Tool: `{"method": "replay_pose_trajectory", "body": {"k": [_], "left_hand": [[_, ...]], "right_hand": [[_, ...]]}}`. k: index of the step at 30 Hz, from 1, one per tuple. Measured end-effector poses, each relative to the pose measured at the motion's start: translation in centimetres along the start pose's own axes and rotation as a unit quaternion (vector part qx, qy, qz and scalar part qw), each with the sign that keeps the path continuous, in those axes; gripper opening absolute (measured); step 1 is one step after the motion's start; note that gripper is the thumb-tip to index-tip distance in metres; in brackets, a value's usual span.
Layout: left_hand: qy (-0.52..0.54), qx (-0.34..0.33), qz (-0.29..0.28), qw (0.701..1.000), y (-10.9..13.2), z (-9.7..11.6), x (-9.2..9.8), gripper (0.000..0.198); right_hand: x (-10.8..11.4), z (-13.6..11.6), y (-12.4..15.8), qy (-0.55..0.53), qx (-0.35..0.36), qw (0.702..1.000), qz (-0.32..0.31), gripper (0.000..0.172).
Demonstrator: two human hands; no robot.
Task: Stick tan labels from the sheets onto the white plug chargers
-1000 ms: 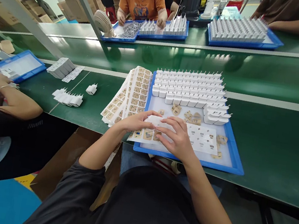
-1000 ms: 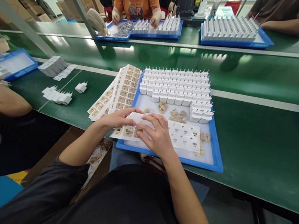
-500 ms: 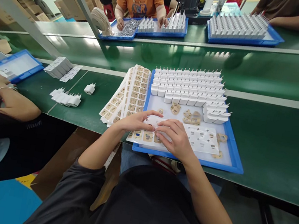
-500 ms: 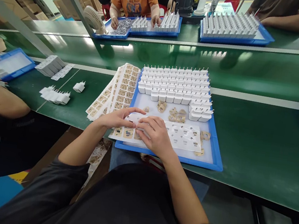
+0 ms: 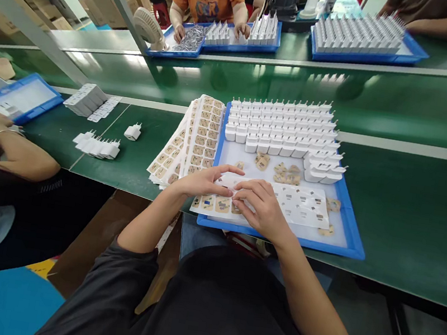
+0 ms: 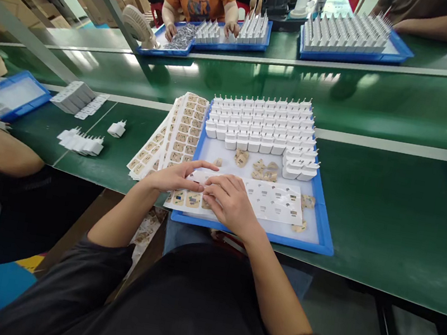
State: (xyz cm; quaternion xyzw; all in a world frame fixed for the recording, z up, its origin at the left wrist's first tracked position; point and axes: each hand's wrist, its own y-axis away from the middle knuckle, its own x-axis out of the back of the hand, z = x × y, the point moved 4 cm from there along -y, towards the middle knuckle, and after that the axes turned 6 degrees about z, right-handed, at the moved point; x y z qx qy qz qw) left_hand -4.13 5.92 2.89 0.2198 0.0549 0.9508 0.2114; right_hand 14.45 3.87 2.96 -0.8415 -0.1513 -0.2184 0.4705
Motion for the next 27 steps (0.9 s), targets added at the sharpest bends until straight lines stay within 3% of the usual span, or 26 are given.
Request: {"method": "replay_pose_trajectory", "body": {"k": [7,12,14,18,20,24,27], "left_hand": [[-0.038,-0.024,0.003,0.999,0.5,0.2,1.2,0.062],[-0.175,-0.045,0.015,0.983,0.7,-0.4,1.7,0.058],[-0.239,-0.075,0.046,0.967,0.0,-0.4,1.9,0.054],[-0.346,-0.098,0.223,0.906,-3.0,0.2,3.0,0.043],[-0.398,-0.114,0.278,0.866,-5.1,0.9,3.0,0.049],[-0.469,-0.139,0.278,0.827,-9.2,2.2,1.4,0.062],[-0.489,-0.137,0.283,0.814,-10.8,2.5,0.3,0.046]], "right_hand": [[1.6,0.3,0.0,-0.131,-0.092,0.986,0.049,0.005],[1.8,2.3,1.2,-0.225,-0.240,0.933,0.147,0.005],[1.5,2.9,1.6,-0.227,-0.290,0.917,0.156,0.008],[1.1,3.1,1.8,-0.237,-0.318,0.908,0.137,0.010],[1.1,3.0,1.7,-0.237,-0.317,0.908,0.135,0.009],[1.3,2.8,1.5,-0.231,-0.309,0.915,0.120,0.007],[1.4,2.7,1.3,-0.226,-0.282,0.926,0.108,0.006]]}}
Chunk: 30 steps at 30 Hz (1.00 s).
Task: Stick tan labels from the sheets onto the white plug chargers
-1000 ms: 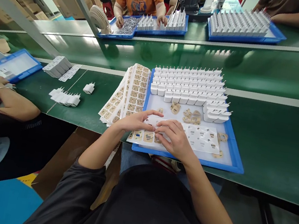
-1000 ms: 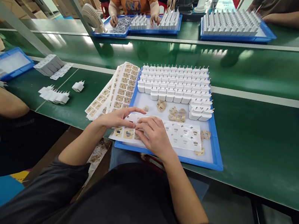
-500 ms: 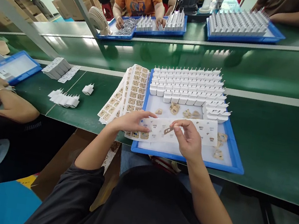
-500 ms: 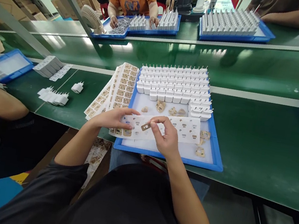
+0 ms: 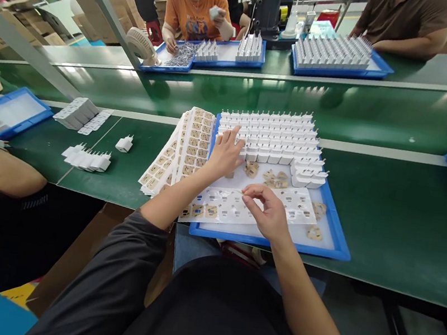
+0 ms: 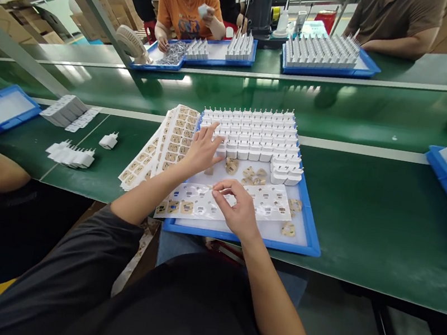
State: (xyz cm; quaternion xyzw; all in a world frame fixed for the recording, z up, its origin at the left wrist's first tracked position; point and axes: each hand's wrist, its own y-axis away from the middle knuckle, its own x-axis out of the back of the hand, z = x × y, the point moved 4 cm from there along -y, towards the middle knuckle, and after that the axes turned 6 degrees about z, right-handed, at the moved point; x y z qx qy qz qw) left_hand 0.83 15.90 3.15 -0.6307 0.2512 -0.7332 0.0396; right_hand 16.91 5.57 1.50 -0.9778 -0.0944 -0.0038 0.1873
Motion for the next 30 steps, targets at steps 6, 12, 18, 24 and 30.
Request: {"method": "replay_pose_trajectory", "body": {"k": [6,12,18,24,30], "left_hand": [[0.168,0.060,-0.009,0.984,1.2,-0.9,0.7,0.025],[0.649,0.242,-0.011,0.722,7.7,-0.5,3.6,0.058],[0.740,0.249,-0.036,0.623,12.2,2.9,3.7,0.050],[0.599,0.177,-0.004,0.781,12.7,2.9,3.2,0.049],[0.501,0.157,0.069,0.848,13.0,3.8,3.8,0.046]], "right_hand": [[0.5,0.0,-0.1,-0.007,0.016,1.000,0.018,0.004],[0.6,0.0,0.1,-0.123,-0.046,0.991,0.028,0.006],[0.4,-0.7,0.2,-0.228,-0.059,0.971,-0.025,0.015],[0.7,-0.5,0.2,-0.237,-0.083,0.968,-0.018,0.021],[0.3,-0.5,0.1,-0.218,-0.085,0.971,-0.040,0.019]]}}
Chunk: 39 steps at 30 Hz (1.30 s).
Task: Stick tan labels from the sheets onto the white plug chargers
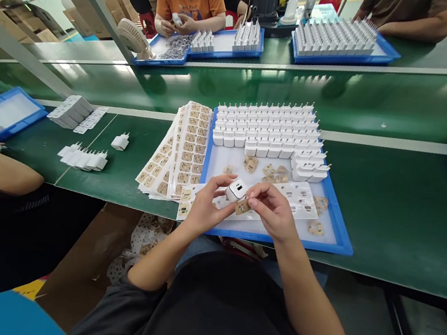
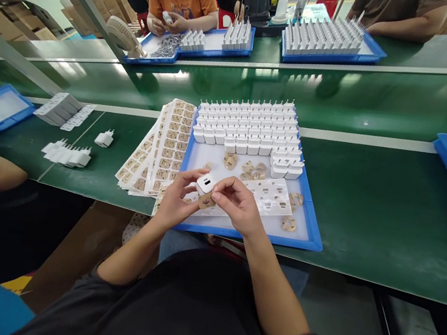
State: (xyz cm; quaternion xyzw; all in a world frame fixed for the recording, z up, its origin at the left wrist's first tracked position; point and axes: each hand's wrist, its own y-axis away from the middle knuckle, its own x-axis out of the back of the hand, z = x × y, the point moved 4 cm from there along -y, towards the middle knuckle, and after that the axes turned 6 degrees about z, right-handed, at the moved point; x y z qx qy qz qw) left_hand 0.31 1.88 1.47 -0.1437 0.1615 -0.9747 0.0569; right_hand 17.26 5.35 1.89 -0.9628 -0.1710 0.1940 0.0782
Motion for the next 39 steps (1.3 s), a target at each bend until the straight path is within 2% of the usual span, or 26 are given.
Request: {"method": "replay_pose_trajectory", "body": {"k": [3,6,11,17,39], "left_hand": [[0.022,-0.002,-0.017,1.000,0.3,-0.1,-0.3,0.046],[-0.004,-0.009,0.008,1.000,0.3,-0.4,0.0,0.046],[-0.085,-0.110,0.056,0.989,0.2,0.3,0.2,0.036],[-0.145,-0.167,0.070,0.973,0.1,1.2,0.1,0.035],[-0.172,-0.174,0.058,0.968,0.1,1.5,0.2,0.031]], "right_hand": [[0.2,0.0,-0.1,0.016,0.004,0.999,0.028,0.021],[0.2,0.0,-0.2,0.035,0.005,0.999,0.041,0.024],[0.3,0.0,-0.3,0.084,0.017,0.991,0.103,0.027],[0.1,0.1,-0.4,0.089,0.010,0.991,0.101,0.028],[0.1,0.4,-0.1,0.120,0.017,0.987,0.104,0.020]]}}
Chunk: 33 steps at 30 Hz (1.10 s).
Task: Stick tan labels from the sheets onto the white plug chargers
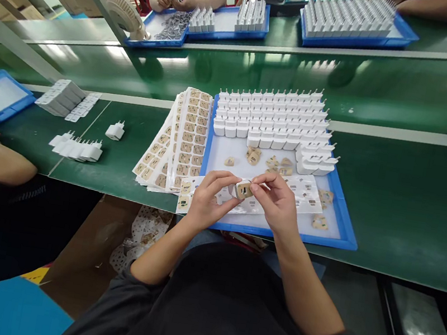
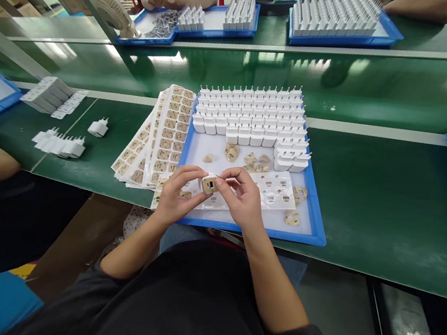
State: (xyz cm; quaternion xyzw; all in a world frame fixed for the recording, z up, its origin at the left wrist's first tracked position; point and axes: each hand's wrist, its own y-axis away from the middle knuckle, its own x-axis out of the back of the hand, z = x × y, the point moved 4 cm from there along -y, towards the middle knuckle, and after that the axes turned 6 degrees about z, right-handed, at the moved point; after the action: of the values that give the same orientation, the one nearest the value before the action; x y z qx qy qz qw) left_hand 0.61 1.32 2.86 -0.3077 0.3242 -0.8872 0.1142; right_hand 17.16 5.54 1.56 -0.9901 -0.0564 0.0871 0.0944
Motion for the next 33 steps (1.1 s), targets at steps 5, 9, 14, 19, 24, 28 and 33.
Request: {"method": "replay_pose_trajectory", "body": {"k": [5,9,14,19,24,28,33], "left_hand": [[0.000,-0.007,0.000,1.000,-0.1,0.2,0.0,0.030],[0.009,-0.013,0.006,1.000,-0.1,0.3,-0.1,0.031],[-0.003,-0.010,0.008,1.000,0.0,0.2,-0.1,0.029],[-0.006,-0.015,0.008,1.000,0.1,0.2,-0.1,0.030],[0.000,-0.028,0.025,0.999,0.0,0.3,0.0,0.032],[0.011,-0.019,0.051,0.998,0.2,0.2,0.1,0.031],[0.045,0.024,0.067,0.996,0.6,-0.6,0.0,0.031]], "right_hand": [[0.0,0.5,0.2,0.013,0.007,1.000,0.010,0.014],[-0.1,0.4,0.2,0.029,0.027,0.999,0.019,0.011],[-0.2,0.1,0.3,0.063,0.046,0.997,0.027,0.011],[-0.4,-0.1,0.4,0.093,0.067,0.993,0.031,0.008],[-0.6,-0.5,0.8,0.176,0.121,0.975,0.067,0.009],[-0.4,0.0,0.7,0.145,0.053,0.987,0.043,0.025],[-0.9,0.6,0.5,0.049,-0.043,0.995,-0.080,0.034]]}}
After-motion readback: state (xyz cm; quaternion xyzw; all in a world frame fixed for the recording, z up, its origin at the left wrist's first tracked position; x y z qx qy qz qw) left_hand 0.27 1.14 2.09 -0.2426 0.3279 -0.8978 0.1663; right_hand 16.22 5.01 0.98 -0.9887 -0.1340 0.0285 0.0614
